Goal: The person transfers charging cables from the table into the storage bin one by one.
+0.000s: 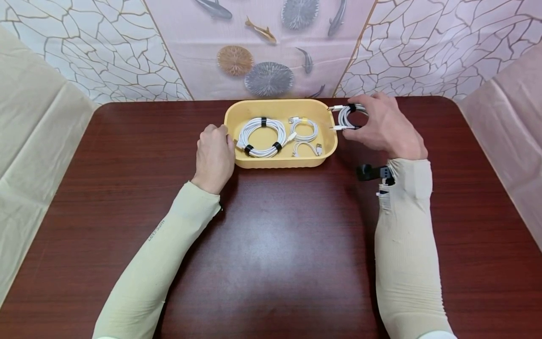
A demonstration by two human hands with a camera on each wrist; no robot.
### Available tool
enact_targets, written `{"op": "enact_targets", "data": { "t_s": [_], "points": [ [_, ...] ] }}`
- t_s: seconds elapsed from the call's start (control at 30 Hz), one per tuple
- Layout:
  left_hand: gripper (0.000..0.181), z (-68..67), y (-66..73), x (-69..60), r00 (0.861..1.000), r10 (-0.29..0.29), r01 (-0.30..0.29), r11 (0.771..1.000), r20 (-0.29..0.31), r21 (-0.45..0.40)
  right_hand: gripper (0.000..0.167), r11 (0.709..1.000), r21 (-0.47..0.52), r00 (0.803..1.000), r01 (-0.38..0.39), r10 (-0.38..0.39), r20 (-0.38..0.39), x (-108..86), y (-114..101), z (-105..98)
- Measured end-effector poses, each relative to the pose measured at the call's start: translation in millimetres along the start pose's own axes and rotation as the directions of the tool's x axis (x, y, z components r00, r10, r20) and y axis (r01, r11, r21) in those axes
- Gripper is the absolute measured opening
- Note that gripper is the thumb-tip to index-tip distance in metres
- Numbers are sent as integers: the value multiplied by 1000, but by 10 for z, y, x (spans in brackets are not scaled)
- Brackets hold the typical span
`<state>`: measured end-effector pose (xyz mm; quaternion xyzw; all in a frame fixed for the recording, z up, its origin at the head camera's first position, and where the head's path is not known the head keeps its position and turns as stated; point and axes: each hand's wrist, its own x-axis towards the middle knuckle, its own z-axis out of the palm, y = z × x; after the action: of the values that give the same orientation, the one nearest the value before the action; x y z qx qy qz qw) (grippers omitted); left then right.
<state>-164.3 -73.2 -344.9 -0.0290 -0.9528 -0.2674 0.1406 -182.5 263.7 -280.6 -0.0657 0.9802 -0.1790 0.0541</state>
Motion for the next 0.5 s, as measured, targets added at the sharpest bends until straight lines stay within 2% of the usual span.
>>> {"op": "enact_targets", "data": {
  "t_s": [0.5],
  "points": [
    [24,11,-5,4,1000,-1,1,1000,-7,-1,75,999,-19,999,35,-35,-34,5,-88,20]
  ]
}}
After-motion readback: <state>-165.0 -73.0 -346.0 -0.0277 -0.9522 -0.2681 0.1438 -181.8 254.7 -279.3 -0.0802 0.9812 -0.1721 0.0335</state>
